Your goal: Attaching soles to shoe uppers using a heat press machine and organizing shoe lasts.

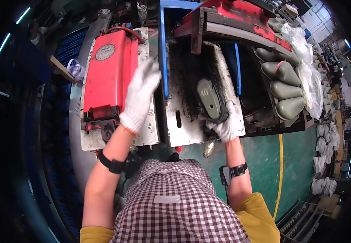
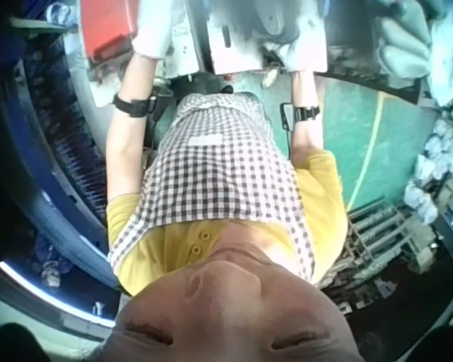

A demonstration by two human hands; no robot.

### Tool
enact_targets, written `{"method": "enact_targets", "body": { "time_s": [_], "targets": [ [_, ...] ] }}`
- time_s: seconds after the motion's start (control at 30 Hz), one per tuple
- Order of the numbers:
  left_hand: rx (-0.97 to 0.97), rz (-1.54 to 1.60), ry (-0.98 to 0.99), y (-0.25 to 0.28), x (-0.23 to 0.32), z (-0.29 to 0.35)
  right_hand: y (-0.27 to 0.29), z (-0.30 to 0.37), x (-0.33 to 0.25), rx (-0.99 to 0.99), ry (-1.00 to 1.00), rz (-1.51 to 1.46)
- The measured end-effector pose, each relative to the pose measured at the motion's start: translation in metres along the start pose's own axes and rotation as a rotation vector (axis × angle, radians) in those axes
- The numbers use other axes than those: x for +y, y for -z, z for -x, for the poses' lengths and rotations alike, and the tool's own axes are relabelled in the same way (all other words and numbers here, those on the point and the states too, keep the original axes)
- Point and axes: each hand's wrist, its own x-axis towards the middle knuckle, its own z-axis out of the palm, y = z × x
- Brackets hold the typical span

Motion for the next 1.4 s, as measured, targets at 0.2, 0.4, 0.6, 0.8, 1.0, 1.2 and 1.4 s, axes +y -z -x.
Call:
{"method": "enact_targets", "body": {
  "time_s": [0.2,0.4,0.6,0.8,1.0,1.2,1.4],
  "targets": [
    [-0.196,0.245,0.279,0.041,-0.041,0.113,-0.078,0.021,0.08,-0.178,-0.074,0.036],
    [0.261,0.67,0.339,0.099,0.007,0.185,-0.167,0.03,0.127,-0.568,0.016,0.812],
    [0.912,0.658,0.242,0.225,0.005,0.295,-0.204,0.019,0.189,-0.582,0.119,0.988],
    [1.308,0.443,0.249,0.378,-0.03,0.331,-0.18,-0.005,0.244,-0.319,0.619,1.537],
    [1.413,0.465,0.491,0.505,-0.102,0.361,-0.157,-0.023,0.284,-0.23,0.624,1.635],
    [1.391,0.466,0.561,0.55,-0.12,0.347,-0.144,-0.028,0.282,-0.147,0.574,1.75],
    [1.055,0.7,0.374,0.455,-0.077,0.335,-0.212,-0.01,0.287,-0.344,0.821,1.61]
  ]
}}
